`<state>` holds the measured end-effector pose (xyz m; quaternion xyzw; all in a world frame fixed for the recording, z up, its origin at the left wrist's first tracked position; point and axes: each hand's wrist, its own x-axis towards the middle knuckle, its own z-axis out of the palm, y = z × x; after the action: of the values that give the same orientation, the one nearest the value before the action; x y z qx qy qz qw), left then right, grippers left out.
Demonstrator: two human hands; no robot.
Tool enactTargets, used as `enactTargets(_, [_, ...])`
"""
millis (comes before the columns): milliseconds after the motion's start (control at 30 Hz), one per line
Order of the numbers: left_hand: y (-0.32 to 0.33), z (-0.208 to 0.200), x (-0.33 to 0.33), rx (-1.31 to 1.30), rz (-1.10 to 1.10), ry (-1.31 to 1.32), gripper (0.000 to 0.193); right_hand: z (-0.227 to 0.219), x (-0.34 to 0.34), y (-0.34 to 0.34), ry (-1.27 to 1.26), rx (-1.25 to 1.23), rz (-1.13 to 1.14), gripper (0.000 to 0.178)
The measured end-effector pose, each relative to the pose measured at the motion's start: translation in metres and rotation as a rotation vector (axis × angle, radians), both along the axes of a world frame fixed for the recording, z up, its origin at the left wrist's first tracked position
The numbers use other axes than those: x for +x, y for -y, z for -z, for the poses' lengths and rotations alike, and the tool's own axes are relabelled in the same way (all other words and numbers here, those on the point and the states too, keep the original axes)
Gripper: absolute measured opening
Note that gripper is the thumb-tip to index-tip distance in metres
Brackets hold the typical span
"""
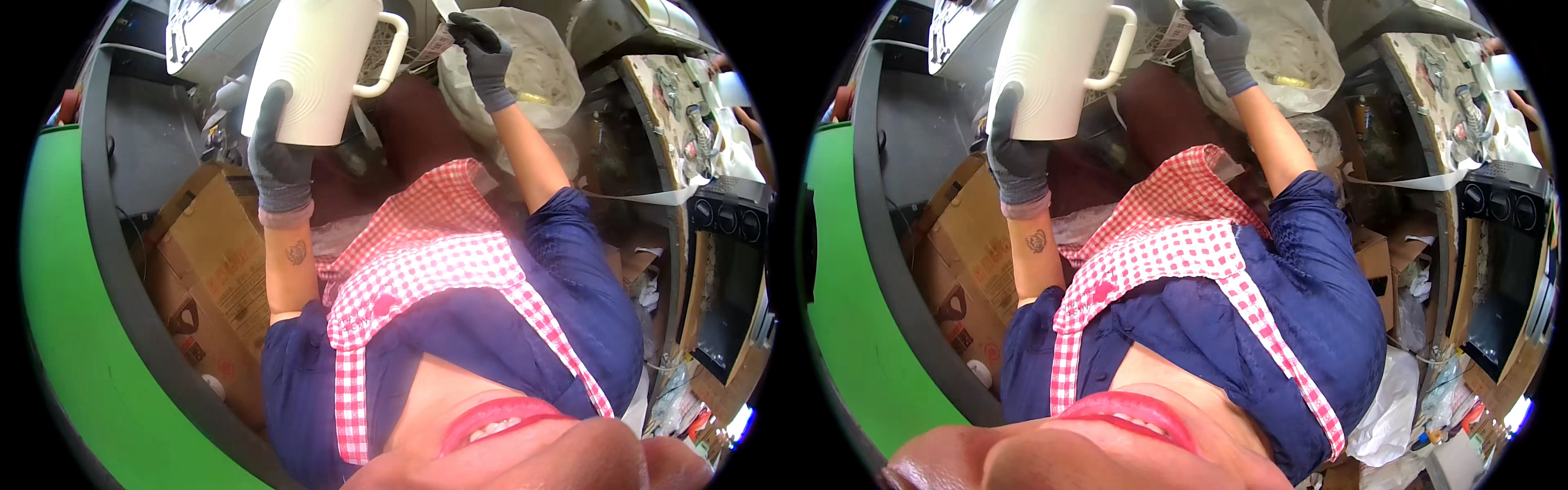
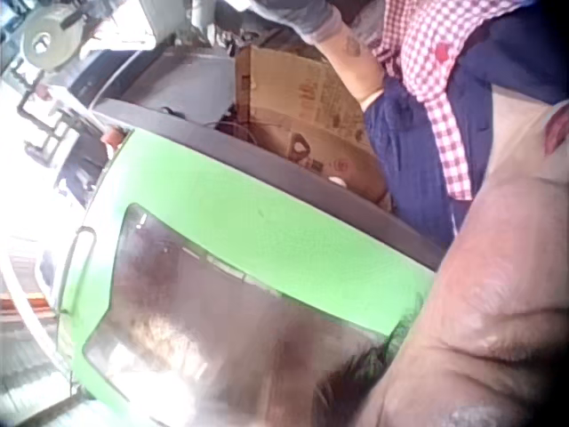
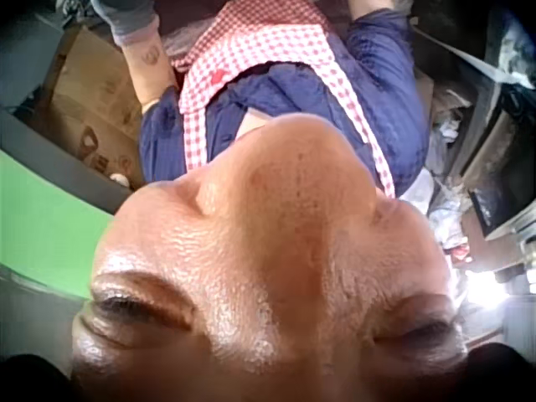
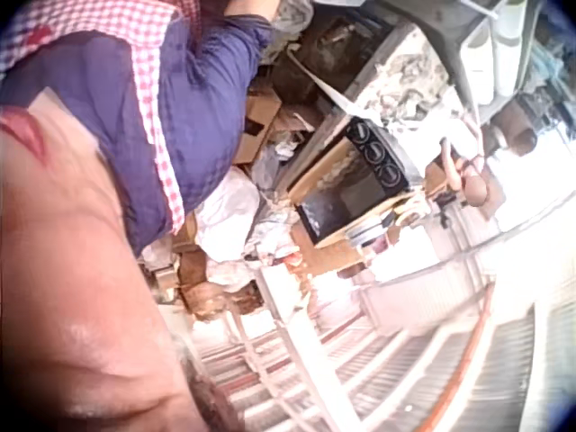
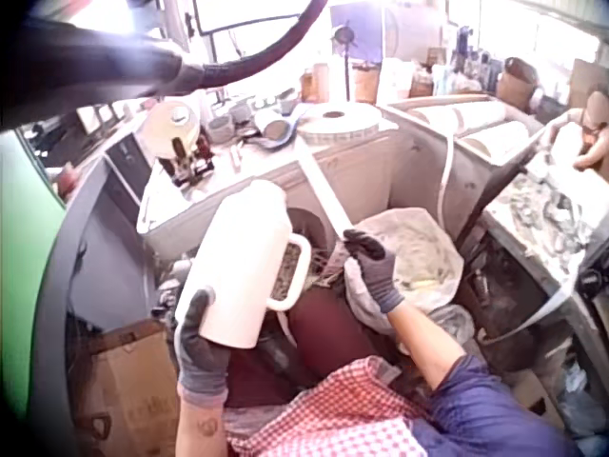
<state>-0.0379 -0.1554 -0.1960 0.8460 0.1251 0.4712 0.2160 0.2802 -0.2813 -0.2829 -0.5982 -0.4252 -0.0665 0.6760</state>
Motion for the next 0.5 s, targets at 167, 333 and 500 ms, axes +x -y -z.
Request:
enactTargets(167, [-0.02, 0.018, 0.0, 0.003, 0.006, 0.003, 0.048, 0.028, 0.007, -0.006, -0.16, 0.076, -0.059, 0.02])
enactTargets(333, [-0.016, 0.007, 0.003, 0.077, -0.081, -0.015, 0.044, 0.008, -0.027, 0.019, -0.372, 0.016, -0.197, 0.022])
enactTargets(500, [-0.023, 0.015, 0.004, 0.067, -0.008, -0.005, 0.05, -0.019, -0.039, 0.075, -0.13, -0.135, -0.431, 0.036])
